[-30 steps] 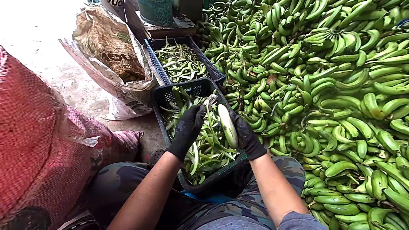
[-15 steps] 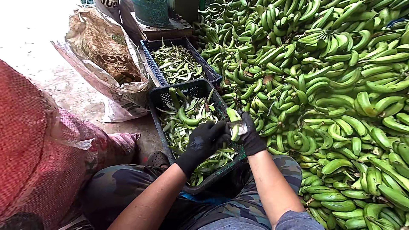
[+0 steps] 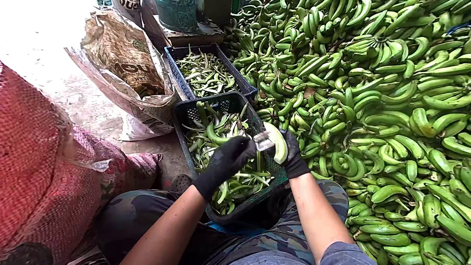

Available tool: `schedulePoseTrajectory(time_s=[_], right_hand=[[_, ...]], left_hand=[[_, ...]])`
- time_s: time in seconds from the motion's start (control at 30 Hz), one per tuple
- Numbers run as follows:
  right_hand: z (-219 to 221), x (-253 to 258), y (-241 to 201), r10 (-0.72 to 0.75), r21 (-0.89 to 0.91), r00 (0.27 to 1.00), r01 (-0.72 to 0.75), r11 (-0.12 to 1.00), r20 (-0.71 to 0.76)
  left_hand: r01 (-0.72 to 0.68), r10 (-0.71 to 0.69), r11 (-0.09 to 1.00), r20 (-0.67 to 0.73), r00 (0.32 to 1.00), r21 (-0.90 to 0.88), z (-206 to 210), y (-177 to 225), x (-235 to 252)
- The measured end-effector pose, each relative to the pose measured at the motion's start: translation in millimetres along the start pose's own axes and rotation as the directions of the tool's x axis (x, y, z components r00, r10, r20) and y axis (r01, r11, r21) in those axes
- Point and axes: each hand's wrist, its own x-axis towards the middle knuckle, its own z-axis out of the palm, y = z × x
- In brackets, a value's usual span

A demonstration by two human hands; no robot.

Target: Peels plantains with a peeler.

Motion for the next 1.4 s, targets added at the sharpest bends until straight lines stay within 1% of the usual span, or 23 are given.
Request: schedulePoseTrajectory(time_s=[0.03,0.1,0.17,0.27,0.33,0.4,0.47,0.5,0.53,0.6,0.63,0.7,0.73,0.8,0.9,0.97,1.0,1.03,1.1,1.17,1.23,1.3,1.4], right_hand=[[-5,3,-1,-0.008,0.052,1.000,0.007,0.999,0.020],[-8,3,-2,0.068,0.081,0.996,-0.072,0.994,0.052],[-3,-7,2,0.081,-0.028,0.996,-0.080,0.996,0.042],[4,-9,15,0.042,-0.109,0.993,-0.031,0.994,0.107],[12,-7,19,0.133,-0.151,0.983,-0.114,0.982,0.124],[18,-6,20,0.188,-0.158,0.975,-0.168,0.973,0.122],[16,-8,19,0.112,-0.219,0.985,-0.081,0.972,0.134],[19,-9,18,0.075,-0.257,0.993,-0.049,0.965,0.089],[27,-10,15,0.032,-0.295,0.998,-0.016,0.955,0.048],[56,-9,9,-0.091,-0.379,0.994,0.107,0.919,0.061],[79,-9,5,-0.159,-0.400,0.981,0.189,0.897,0.108],[138,-17,-5,-0.264,-0.374,0.921,0.362,0.854,0.287],[173,-24,-12,-0.278,-0.294,0.875,0.407,0.864,0.396],[238,-50,-30,-0.239,-0.149,0.777,0.391,0.908,0.582],[287,-87,-54,-0.211,-0.133,0.623,0.458,0.879,0.753],[288,-94,-62,-0.269,-0.130,0.537,0.592,0.795,0.799],[281,-90,-63,-0.300,-0.128,0.529,0.627,0.768,0.794],[271,-84,-65,-0.330,-0.126,0.547,0.636,0.761,0.769],[235,-66,-66,-0.358,-0.153,0.636,0.605,0.781,0.684],[186,-47,-67,-0.360,-0.171,0.755,0.523,0.835,0.548],[139,-37,-70,-0.344,-0.165,0.847,0.438,0.884,0.406],[103,-37,-75,-0.323,-0.148,0.908,0.370,0.917,0.267],[66,-40,-76,-0.311,-0.124,0.943,0.325,0.938,0.116]], left_hand=[[-0.088,0.086,0.995,0.038,0.996,0.054,5,3,-3],[-0.194,0.181,0.969,0.096,0.979,0.149,17,9,-7],[-0.179,0.162,0.968,0.107,0.981,0.177,27,12,-7],[-0.022,0.013,0.983,0.048,0.999,0.181,30,3,0],[0.135,-0.130,0.979,-0.039,0.991,0.156,20,-7,7],[0.384,-0.382,0.923,-0.076,0.921,0.004,1,-14,11],[0.541,-0.577,0.797,-0.078,0.813,-0.268,-12,-29,10],[0.536,-0.599,0.758,-0.071,0.798,-0.371,-15,-32,9],[0.503,-0.574,0.768,-0.080,0.815,-0.396,-17,-34,8],[0.432,-0.484,0.847,-0.111,0.868,-0.311,-19,-31,7],[0.438,-0.505,0.823,-0.111,0.856,-0.363,-16,-29,10],[0.427,-0.610,0.647,-0.093,0.787,-0.632,-6,-30,15],[0.396,-0.639,0.576,-0.092,0.764,-0.715,-3,-29,16],[0.360,-0.650,0.499,-0.065,0.757,-0.789,0,-30,14],[0.354,-0.569,0.642,-0.113,0.815,-0.680,-16,-16,4],[0.347,-0.507,0.766,-0.178,0.843,-0.541,-27,-7,-3],[0.335,-0.469,0.819,-0.208,0.858,-0.467,-34,-1,-7],[0.305,-0.422,0.860,-0.233,0.876,-0.410,-42,8,-12],[0.218,-0.323,0.912,-0.281,0.904,-0.346,-54,33,-27],[0.100,-0.242,0.903,-0.303,0.922,-0.417,-59,55,-49],[-0.030,-0.210,0.788,-0.315,0.926,-0.615,-60,77,-76],[-0.189,-0.182,0.658,-0.397,0.899,-0.729,-64,98,-106],[-0.513,-0.017,0.543,-0.620,0.784,-0.665,-85,111,-147]])
